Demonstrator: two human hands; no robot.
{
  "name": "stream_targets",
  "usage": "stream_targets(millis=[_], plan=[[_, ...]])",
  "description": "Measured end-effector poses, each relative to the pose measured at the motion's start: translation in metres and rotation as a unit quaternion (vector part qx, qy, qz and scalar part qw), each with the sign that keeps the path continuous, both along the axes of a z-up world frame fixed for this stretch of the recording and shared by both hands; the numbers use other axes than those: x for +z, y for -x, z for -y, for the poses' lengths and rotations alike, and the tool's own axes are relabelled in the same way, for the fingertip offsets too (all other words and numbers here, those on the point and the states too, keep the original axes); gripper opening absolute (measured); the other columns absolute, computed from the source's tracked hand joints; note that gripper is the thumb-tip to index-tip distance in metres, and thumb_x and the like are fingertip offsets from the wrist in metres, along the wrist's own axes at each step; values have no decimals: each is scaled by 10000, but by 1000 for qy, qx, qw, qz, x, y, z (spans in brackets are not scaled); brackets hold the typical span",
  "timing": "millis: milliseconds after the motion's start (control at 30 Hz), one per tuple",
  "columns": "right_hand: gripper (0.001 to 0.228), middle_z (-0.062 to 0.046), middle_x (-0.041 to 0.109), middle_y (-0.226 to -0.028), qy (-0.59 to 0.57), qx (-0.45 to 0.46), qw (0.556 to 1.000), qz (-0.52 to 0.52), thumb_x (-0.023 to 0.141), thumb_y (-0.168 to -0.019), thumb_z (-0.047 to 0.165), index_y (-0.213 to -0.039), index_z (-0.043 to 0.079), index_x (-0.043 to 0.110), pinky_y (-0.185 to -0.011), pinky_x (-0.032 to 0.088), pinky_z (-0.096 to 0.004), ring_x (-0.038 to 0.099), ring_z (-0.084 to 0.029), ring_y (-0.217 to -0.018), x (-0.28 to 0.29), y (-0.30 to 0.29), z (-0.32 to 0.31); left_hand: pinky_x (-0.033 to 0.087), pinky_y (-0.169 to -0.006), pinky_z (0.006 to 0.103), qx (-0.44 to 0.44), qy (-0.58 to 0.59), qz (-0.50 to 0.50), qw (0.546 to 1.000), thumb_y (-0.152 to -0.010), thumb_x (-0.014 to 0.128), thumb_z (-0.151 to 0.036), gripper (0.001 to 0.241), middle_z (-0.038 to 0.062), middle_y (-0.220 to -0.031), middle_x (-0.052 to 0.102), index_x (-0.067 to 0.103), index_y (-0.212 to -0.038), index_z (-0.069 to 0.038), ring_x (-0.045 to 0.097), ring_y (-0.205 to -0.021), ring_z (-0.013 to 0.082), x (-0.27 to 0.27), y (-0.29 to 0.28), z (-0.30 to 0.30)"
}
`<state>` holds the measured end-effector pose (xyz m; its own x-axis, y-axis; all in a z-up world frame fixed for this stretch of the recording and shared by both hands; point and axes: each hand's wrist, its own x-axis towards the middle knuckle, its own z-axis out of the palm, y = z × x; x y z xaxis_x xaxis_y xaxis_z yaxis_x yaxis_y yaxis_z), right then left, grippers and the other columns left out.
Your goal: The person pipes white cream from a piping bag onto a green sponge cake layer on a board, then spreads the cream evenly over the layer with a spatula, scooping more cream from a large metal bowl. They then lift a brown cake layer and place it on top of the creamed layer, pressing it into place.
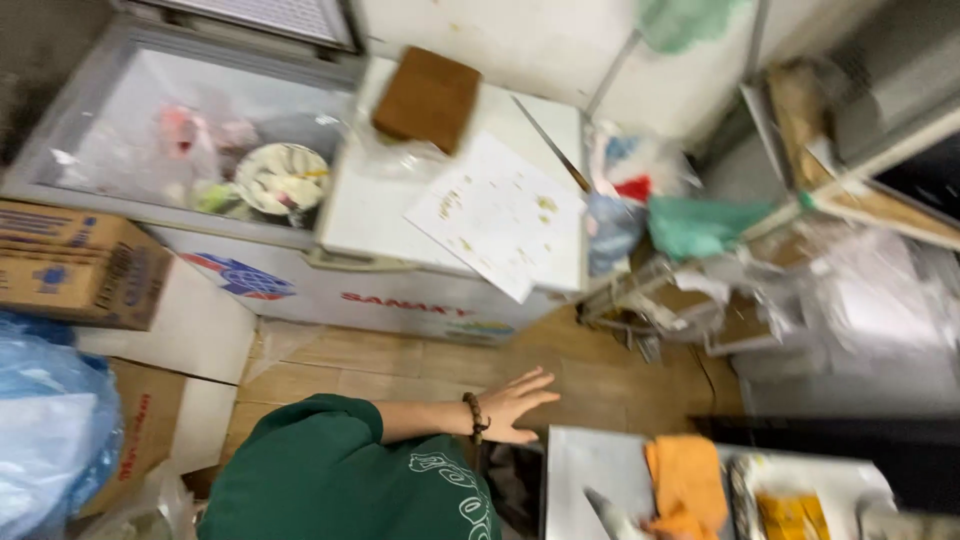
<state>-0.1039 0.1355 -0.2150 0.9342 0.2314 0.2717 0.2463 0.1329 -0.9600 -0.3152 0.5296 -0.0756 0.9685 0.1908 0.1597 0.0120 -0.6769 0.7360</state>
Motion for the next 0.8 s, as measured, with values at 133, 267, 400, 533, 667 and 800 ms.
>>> stream_targets(millis=[133,267,400,533,667,800], plan=[[468,-121,638,-1203,44,78,996,-3,586,-1074,344,-1368,-17,542,-902,527,-365,620,-203,-1027,120,63,-269,249,-1243,557,-8,53,72,996,-834,760,-439,930,226,-1703,165,305,-1591,-145,140,-1587,406,69,36,-78],[502,-159,613,-1271,186,231,955,-29,607,-1017,282,-1393,-36,506,-977,466,-360,589,-245,-1124,213,151,-403,454,-1023,556,32,100,25,994,-691,761,-417,1063,231,-1586,336,287,-1604,-154,438,-1354,422,60,63,-140],[459,-199,696,-1321,346,391,852,-4,654,-1017,260,-1377,-18,591,-1072,496,-401,647,-292,-1220,114,120,-472,610,-879,452,222,121,-12,967,-955,744,-394,675,177,-1226,723,448,-1493,-116,738,-1004,327,-53,96,-196],[619,-202,538,-1441,222,544,809,19,690,-919,250,-1452,19,477,-1093,437,-426,553,-304,-1297,190,137,-537,605,-838,465,380,236,-14,894,-866,697,-293,852,183,-1224,692,266,-1585,-141,702,-1007,356,-1,166,-246],[596,-151,521,-1475,477,577,649,133,699,-909,283,-1439,87,512,-1067,461,-443,550,-310,-1318,125,78,-592,507,-1047,477,591,222,1,775,-972,671,-357,775,166,-1446,567,275,-1598,-131,654,-1188,342,-56,229,-291],[570,-129,561,-1467,562,663,455,194,710,-954,345,-1443,113,533,-1072,509,-418,579,-312,-1331,88,49,-670,367,-1117,506,724,63,97,681,-995,744,-302,874,271,-1596,376,182,-1637,-111,467,-1390,445,-80,301,-345]])
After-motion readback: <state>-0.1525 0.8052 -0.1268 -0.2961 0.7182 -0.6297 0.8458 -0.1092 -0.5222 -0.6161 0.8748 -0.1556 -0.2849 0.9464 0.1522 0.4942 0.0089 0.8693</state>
